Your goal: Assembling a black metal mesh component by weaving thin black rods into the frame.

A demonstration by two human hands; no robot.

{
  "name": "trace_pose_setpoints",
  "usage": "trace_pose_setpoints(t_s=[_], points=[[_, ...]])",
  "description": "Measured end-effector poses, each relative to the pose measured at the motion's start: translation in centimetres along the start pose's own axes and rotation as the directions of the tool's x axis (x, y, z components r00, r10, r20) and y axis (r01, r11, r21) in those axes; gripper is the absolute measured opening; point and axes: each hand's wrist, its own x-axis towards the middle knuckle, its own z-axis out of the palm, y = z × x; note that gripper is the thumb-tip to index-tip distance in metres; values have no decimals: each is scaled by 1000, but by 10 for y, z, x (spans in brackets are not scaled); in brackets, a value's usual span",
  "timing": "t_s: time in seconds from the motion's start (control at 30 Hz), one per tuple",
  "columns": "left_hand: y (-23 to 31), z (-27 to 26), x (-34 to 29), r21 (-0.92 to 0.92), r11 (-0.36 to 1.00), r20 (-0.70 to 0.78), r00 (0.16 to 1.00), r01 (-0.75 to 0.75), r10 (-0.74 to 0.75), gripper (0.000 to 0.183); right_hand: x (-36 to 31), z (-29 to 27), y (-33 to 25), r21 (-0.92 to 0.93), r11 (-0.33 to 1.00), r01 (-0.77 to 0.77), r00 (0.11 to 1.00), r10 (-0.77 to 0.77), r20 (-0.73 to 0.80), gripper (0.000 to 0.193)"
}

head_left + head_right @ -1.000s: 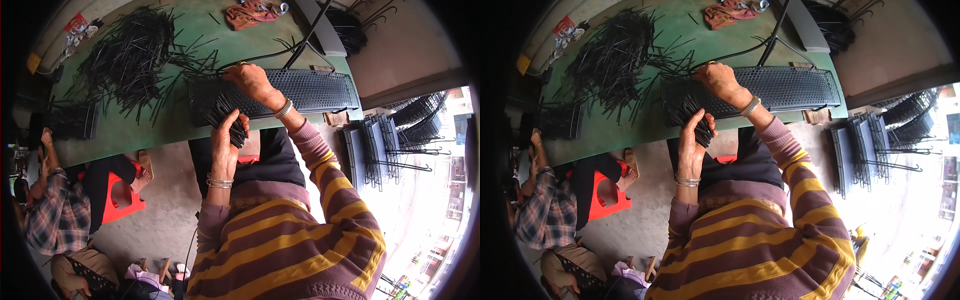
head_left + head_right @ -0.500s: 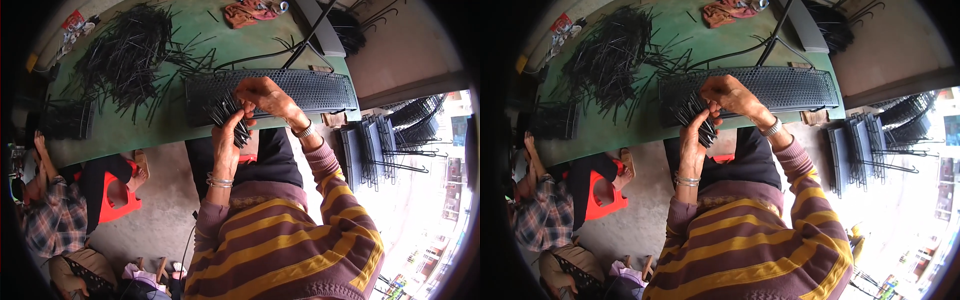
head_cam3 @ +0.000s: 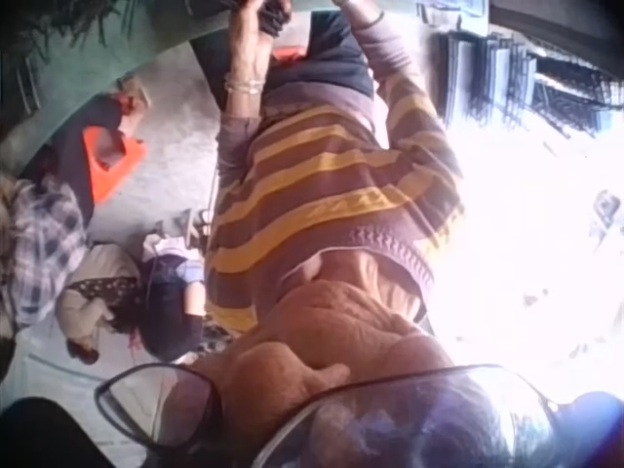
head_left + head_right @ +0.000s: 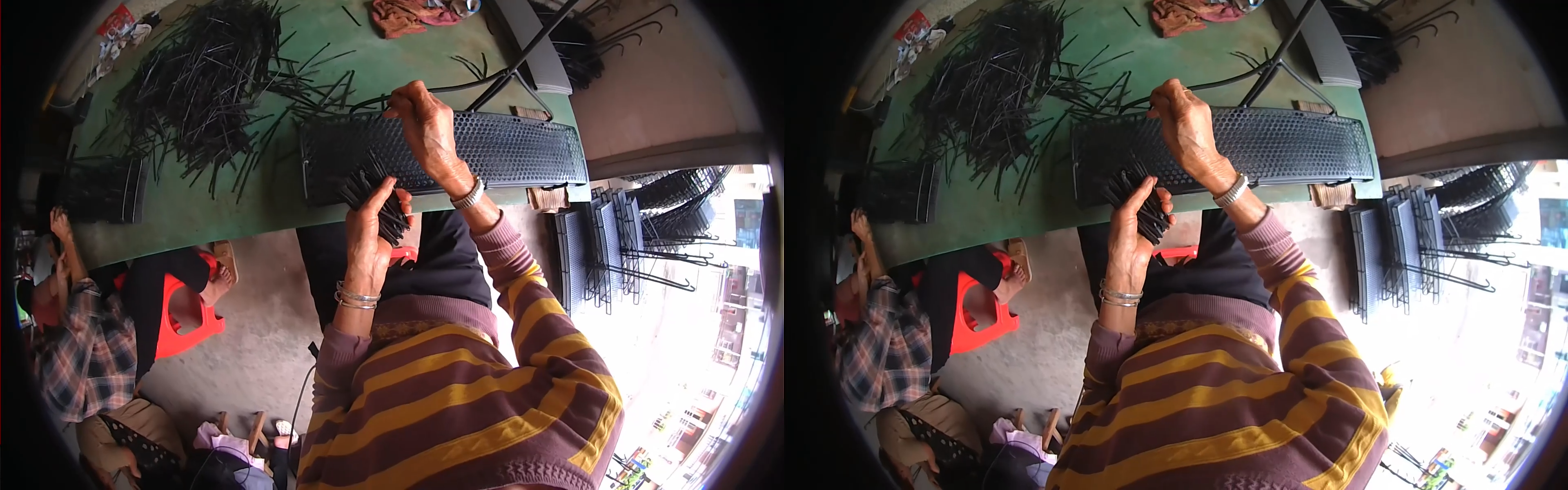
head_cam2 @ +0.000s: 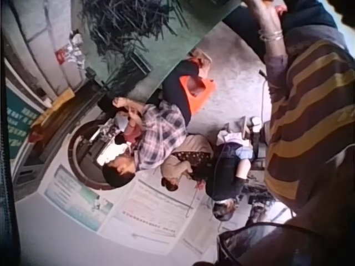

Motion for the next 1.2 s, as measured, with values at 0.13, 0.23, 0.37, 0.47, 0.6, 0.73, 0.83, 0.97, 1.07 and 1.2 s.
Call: trace_pose_setpoints(t_s=[0.13,0.23,0.37,0.47,0.6,0.73,0.83,0.97,1.07,1.2], points=[[3,1,-3,22,999,-20,999,-25,25,18,-5,5,-1,-92,992,81,990,-69,124,3],[4,5,-3,51,998,-38,998,-44,46,17,3,8,5,-174,974,145,976,-112,187,5],[3,16,-9,80,996,-72,996,-50,56,17,2,8,14,-371,924,92,955,24,296,13],[3,10,-11,77,995,-56,996,-62,66,17,-4,-6,2,-418,904,93,969,15,249,19],[4,3,-10,191,979,-3,998,-65,66,20,-11,-43,-31,160,862,-481,755,315,575,27],[2,14,-11,230,966,3,993,-116,119,23,-18,-52,-45,74,908,-412,743,287,605,19],[2,2,-2,103,994,-25,999,-42,44,25,-10,-55,-47,161,910,-382,837,267,478,11],[7,14,-7,82,996,-76,997,-26,32,21,5,-43,-35,39,994,-103,991,100,84,7],[2,8,-1,146,986,-45,995,-80,88,19,12,-21,-16,-40,999,21,999,-23,-39,3],[1,11,-4,149,983,-16,994,-104,107,19,12,-7,-4,-56,998,42,999,-41,20,4]])
